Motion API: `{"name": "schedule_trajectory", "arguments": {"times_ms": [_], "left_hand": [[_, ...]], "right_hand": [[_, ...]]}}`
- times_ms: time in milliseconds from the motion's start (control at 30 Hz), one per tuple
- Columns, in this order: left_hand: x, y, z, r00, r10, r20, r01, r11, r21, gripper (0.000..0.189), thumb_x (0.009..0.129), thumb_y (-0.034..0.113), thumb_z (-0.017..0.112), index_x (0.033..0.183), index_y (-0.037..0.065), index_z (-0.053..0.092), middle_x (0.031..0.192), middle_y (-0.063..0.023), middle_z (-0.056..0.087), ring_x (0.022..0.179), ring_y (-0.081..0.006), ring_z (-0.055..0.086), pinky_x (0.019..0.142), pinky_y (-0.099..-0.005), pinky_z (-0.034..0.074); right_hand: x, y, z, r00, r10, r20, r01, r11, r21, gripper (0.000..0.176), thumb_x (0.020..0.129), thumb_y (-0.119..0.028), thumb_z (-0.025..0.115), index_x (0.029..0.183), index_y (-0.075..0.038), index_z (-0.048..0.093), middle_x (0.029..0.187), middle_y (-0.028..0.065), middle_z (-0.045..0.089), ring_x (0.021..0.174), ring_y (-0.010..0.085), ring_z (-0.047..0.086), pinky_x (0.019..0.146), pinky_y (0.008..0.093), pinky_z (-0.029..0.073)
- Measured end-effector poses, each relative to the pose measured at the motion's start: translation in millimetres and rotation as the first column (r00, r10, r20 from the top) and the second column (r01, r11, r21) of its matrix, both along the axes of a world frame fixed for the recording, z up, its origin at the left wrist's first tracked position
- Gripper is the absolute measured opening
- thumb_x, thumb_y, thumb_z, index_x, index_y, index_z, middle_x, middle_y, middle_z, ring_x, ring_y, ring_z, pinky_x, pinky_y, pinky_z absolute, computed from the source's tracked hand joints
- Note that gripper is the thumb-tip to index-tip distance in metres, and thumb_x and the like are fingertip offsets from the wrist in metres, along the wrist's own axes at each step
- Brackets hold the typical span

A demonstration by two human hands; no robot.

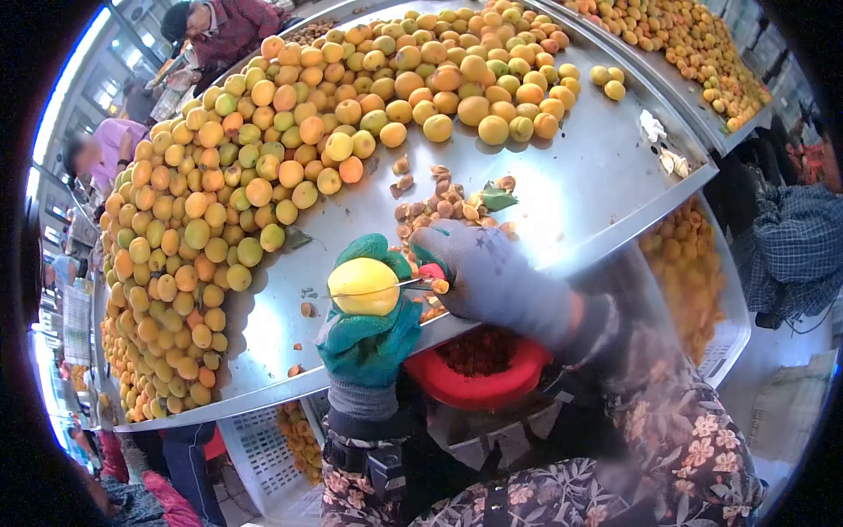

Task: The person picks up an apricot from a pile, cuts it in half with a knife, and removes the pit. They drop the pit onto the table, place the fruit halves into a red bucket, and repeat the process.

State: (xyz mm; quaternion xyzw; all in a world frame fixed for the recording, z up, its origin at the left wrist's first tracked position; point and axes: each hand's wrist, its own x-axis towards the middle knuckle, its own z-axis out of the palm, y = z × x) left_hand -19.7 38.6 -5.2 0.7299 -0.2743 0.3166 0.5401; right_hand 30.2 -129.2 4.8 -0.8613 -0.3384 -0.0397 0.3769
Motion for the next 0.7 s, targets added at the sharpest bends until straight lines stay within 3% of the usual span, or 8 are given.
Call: {"name": "schedule_trajectory", "arguments": {"times_ms": [100, 200, 233, 300, 367, 433, 600, 700], "left_hand": [[-10, -7, 28, 0.927, -0.122, -0.355, 0.033, 0.968, -0.248, 0.046, 0.075, 0.002, 0.062, 0.119, -0.001, 0.05, 0.109, -0.0174, 0.058, 0.089, -0.0219, 0.061, 0.08, -0.032, 0.05], [-11, 3, 33, 0.596, -0.706, -0.383, 0.065, 0.517, -0.853, 0.041, 0.079, 0.003, 0.06, 0.118, -0.001, 0.05, 0.109, -0.0198, 0.058, 0.087, -0.0195, 0.061, 0.071, -0.0288, 0.052], [-11, -1, 18, 0.59, -0.707, -0.39, 0.059, 0.52, -0.852, 0.041, 0.079, 0.003, 0.06, 0.118, -0.001, 0.05, 0.109, -0.0198, 0.058, 0.087, -0.0195, 0.061, 0.071, -0.0288, 0.052], [-13, -14, 1, 0.938, -0.019, -0.346, -0.064, 0.971, -0.228, 0.043, 0.077, 0.004, 0.061, 0.118, -0.001, 0.049, 0.109, -0.0183, 0.058, 0.083, -0.0179, 0.061, 0.065, -0.0257, 0.052], [-11, -5, 8, 0.856, -0.289, -0.429, 0.048, 0.871, -0.489, 0.048, 0.075, 0.001, 0.062, 0.12, -0.001, 0.048, 0.112, -0.017, 0.057, 0.087, -0.0185, 0.061, 0.07, -0.0263, 0.051], [-6, 0, 29, 0.56, -0.767, -0.314, 0.085, 0.43, -0.899, 0.058, 0.069, -0.006, 0.064, 0.124, -0.002, 0.047, 0.118, -0.0144, 0.054, 0.094, -0.0195, 0.06, 0.078, -0.0276, 0.05], [-2, -23, 28, 0.877, -0.104, -0.469, -0.15, 0.868, -0.474, 0.059, 0.072, -0.006, 0.063, 0.127, -0.003, 0.042, 0.119, -0.0144, 0.053, 0.088, -0.0175, 0.061, 0.075, -0.0274, 0.051], [-8, -18, 35, 0.777, -0.297, -0.555, -0.14, 0.778, -0.613, 0.05, 0.072, -0.007, 0.063, 0.12, 0.0, 0.049, 0.124, -0.0168, 0.049, 0.094, -0.0201, 0.06, 0.082, -0.031, 0.05]], "right_hand": [[-1, -5, 4, 1.0, -0.027, 0.016, 0.027, 1.0, 0.004, 0.031, 0.071, -0.008, 0.063, 0.1, -0.007, 0.053, 0.088, 0.0156, 0.056, 0.088, 0.035, 0.057, 0.072, 0.0422, 0.046], [-3, -4, 16, 0.996, -0.075, 0.057, 0.075, 0.997, 0.005, 0.032, 0.07, -0.007, 0.064, 0.099, -0.007, 0.052, 0.088, 0.0154, 0.055, 0.087, 0.0347, 0.057, 0.071, 0.0419, 0.046], [-7, -4, 17, 0.995, -0.079, 0.066, 0.08, 0.997, -0.01, 0.033, 0.069, -0.007, 0.064, 0.099, -0.006, 0.052, 0.088, 0.015, 0.055, 0.086, 0.0345, 0.057, 0.069, 0.042, 0.047], [-5, -2, 6, 0.996, -0.053, 0.069, 0.051, 0.998, 0.034, 0.033, 0.069, -0.007, 0.064, 0.1, -0.006, 0.051, 0.089, 0.0149, 0.055, 0.086, 0.0348, 0.057, 0.068, 0.0422, 0.047], [-3, -1, 4, 0.995, -0.024, 0.092, 0.017, 0.997, 0.077, 0.034, 0.068, -0.006, 0.064, 0.1, -0.006, 0.051, 0.089, 0.0148, 0.055, 0.085, 0.0351, 0.057, 0.068, 0.0424, 0.047], [-4, -4, 6, 0.99, -0.104, 0.091, 0.089, 0.984, 0.156, 0.034, 0.069, -0.006, 0.064, 0.1, -0.007, 0.051, 0.088, 0.0153, 0.055, 0.082, 0.0363, 0.058, 0.066, 0.0429, 0.048], [-11, -7, 17, 0.979, -0.183, 0.09, 0.187, 0.982, -0.032, 0.025, 0.073, -0.006, 0.059, 0.097, -0.007, 0.05, 0.084, 0.0156, 0.055, 0.079, 0.0366, 0.057, 0.064, 0.0443, 0.047], [-11, -5, 14, 0.976, -0.196, 0.092, 0.204, 0.975, -0.085, 0.021, 0.076, -0.008, 0.056, 0.095, -0.007, 0.049, 0.084, 0.0154, 0.055, 0.079, 0.0357, 0.057, 0.063, 0.0441, 0.047]]}}
